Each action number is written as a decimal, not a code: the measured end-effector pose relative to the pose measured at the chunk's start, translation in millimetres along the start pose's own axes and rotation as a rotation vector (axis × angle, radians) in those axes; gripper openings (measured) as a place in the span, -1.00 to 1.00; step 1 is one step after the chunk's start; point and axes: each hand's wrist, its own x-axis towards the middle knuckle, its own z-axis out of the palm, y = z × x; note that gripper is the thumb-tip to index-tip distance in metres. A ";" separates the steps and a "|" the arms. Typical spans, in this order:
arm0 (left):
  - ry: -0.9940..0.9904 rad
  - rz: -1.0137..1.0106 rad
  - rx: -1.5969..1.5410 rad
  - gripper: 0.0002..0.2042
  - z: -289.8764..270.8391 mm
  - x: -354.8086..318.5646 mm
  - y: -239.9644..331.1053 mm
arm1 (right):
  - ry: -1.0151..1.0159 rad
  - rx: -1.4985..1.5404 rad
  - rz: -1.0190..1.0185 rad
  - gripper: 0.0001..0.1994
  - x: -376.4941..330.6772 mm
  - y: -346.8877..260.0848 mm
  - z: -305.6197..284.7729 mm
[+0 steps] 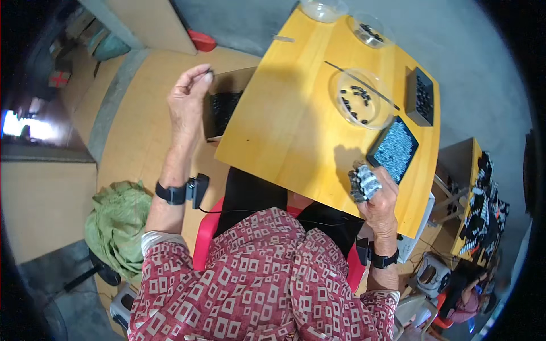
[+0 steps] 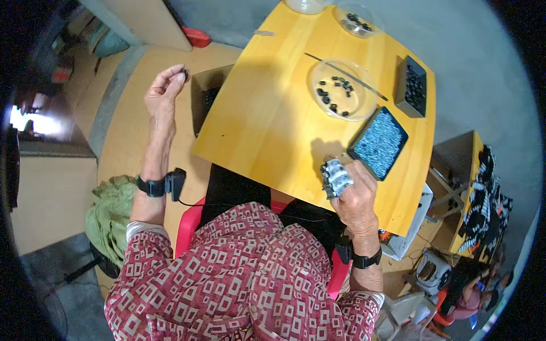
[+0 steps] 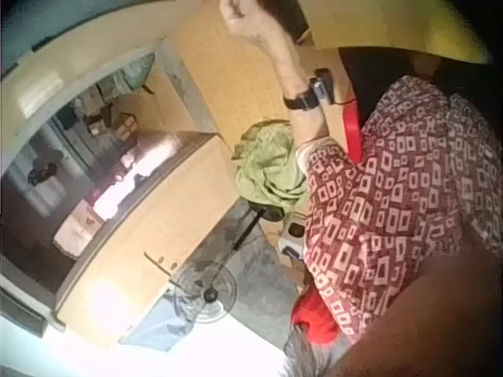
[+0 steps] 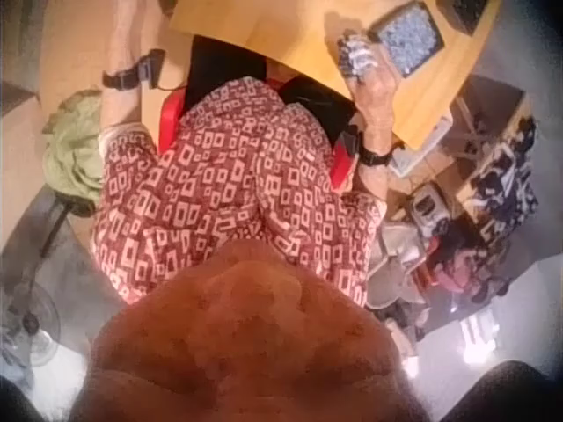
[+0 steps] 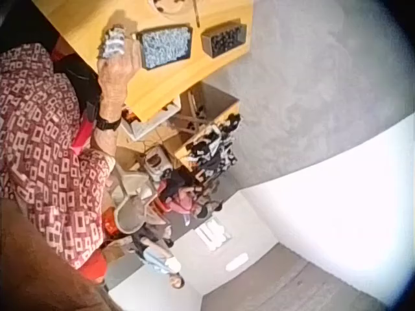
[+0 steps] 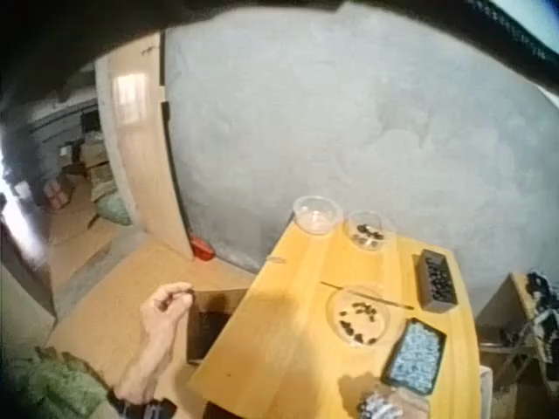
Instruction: The person takes black plastic components from a bowl and attaches them onto cloth-wrapped pieces by hand.
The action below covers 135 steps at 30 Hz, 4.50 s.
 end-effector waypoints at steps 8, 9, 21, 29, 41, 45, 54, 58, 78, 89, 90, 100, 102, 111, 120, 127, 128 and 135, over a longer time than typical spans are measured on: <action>-0.189 -0.202 0.166 -0.74 28.0 -8.1 -12.8 | -0.058 -0.093 0.147 -0.68 -10.5 24.3 -42.4; -0.213 -0.202 0.154 -0.74 35.9 -13.3 -5.2 | -0.054 -0.098 0.168 -0.68 -9.4 28.8 -52.1; -0.789 -0.499 -0.054 -0.76 105.7 -71.0 14.8 | 0.016 -0.478 0.525 -0.89 32.1 199.0 -98.1; -0.747 -0.637 -0.127 -0.78 112.6 -84.8 -4.8 | 0.007 -0.039 0.625 -0.85 93.7 175.3 -65.7; -0.755 -0.682 -0.181 -0.78 114.3 -90.6 -14.1 | -0.511 0.001 0.160 -0.90 122.1 113.6 37.9; -0.754 -0.683 -0.183 -0.78 110.2 -90.6 -14.1 | -0.480 -0.079 0.082 -0.89 121.8 109.0 39.0; -0.698 -0.591 -0.230 -0.78 134.1 -76.3 -11.4 | -0.079 -0.099 -0.016 -0.88 101.8 94.7 14.8; -0.727 -0.580 -0.246 -0.78 147.8 -73.7 -21.7 | -0.195 0.158 0.419 -0.80 94.1 107.7 19.9; -0.617 -0.820 -0.373 -0.88 167.5 -96.6 -19.1 | 0.004 0.409 0.308 -0.80 19.6 29.0 1.6; -0.654 -0.804 -0.395 -0.87 180.2 -110.9 -6.1 | 0.265 0.722 0.605 -0.80 -8.3 17.6 -1.4; -0.662 -0.794 -0.383 -0.86 181.5 -111.8 -3.9 | 0.264 0.702 0.585 -0.78 -10.8 18.1 -2.4; -0.673 -0.715 -0.282 -0.85 190.9 -119.3 -5.4 | 0.251 0.133 0.164 -0.78 -14.9 21.0 -13.0; -0.687 -0.757 -0.291 -0.84 191.3 -120.6 -5.1 | 0.268 0.070 0.123 -0.77 -16.0 21.4 -11.7; -0.778 -0.856 -0.202 -0.81 184.1 -117.2 -21.2 | 0.214 0.030 0.134 -0.73 -24.0 22.3 -2.7; -0.677 -0.947 -0.310 -0.82 181.1 -116.8 -23.2 | 0.131 0.194 0.367 -0.80 -17.3 40.7 -32.9; -0.686 -0.920 -0.295 -0.81 180.0 -115.5 -24.6 | -0.284 -0.288 0.330 -0.80 4.7 91.0 -28.9; -0.689 -0.919 -0.296 -0.81 180.6 -115.8 -23.3 | -0.135 -0.292 0.244 -0.91 1.2 96.9 -20.4; -0.669 -0.907 -0.304 -0.83 176.2 -115.7 -24.4 | -0.037 0.154 0.543 -0.84 -7.9 111.8 -26.4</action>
